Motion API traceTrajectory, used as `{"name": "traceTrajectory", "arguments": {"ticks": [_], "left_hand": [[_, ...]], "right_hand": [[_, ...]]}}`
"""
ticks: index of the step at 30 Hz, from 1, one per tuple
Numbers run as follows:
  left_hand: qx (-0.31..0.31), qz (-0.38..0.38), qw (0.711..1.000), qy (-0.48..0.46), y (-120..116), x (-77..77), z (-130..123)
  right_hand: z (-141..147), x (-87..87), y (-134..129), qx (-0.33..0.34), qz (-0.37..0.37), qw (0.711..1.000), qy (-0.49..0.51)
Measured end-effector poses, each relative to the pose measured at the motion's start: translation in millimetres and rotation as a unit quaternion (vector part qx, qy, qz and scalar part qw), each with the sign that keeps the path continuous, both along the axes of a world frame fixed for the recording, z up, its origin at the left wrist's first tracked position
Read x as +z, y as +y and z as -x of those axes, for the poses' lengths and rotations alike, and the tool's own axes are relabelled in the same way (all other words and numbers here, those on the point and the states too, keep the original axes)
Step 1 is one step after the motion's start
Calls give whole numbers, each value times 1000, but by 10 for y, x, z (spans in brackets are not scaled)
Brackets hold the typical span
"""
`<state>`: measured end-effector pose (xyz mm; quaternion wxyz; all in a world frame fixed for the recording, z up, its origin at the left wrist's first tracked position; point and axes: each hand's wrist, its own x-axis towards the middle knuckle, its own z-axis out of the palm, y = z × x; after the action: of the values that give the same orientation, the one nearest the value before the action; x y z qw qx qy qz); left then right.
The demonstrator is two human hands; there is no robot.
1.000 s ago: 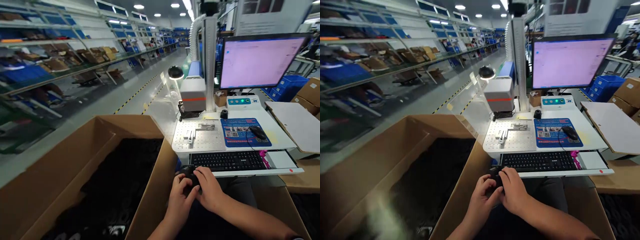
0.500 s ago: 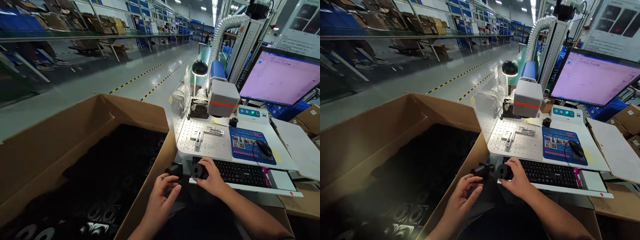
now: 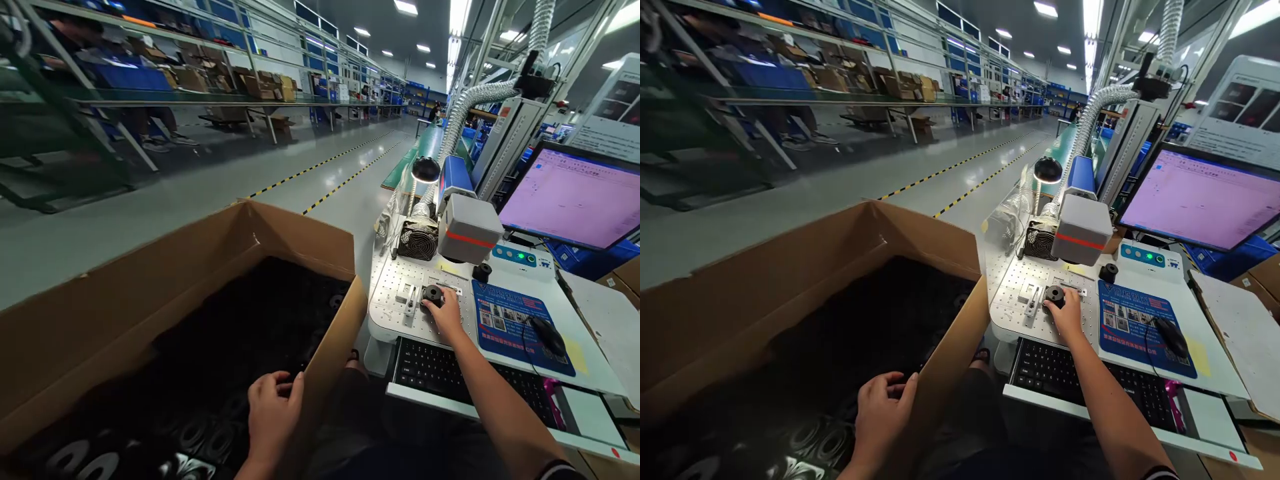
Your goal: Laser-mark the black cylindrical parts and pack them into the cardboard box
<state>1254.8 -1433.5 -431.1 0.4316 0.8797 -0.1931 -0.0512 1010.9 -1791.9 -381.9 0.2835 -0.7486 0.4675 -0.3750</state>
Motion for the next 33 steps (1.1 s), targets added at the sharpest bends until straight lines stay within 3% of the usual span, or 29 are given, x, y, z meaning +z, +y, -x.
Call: {"name": "traceTrajectory", "arguments": {"ticks": [8, 17, 23, 28, 33], "left_hand": [[-19, -18, 999, 19, -89, 38, 28], [-8, -22, 999, 24, -88, 41, 30], [-14, -27, 999, 19, -106, 81, 32], [-16, -48, 998, 24, -108, 104, 40], [-22, -57, 998, 22, -82, 119, 41]], "right_hand": [[-53, -100, -72, -17, -20, 1000, 7], [59, -179, 26, -78, -27, 997, 14], [32, -258, 48, -81, -37, 996, 18], [-28, -218, 64, -92, -48, 994, 26], [74, -55, 155, -78, -68, 994, 18]]}}
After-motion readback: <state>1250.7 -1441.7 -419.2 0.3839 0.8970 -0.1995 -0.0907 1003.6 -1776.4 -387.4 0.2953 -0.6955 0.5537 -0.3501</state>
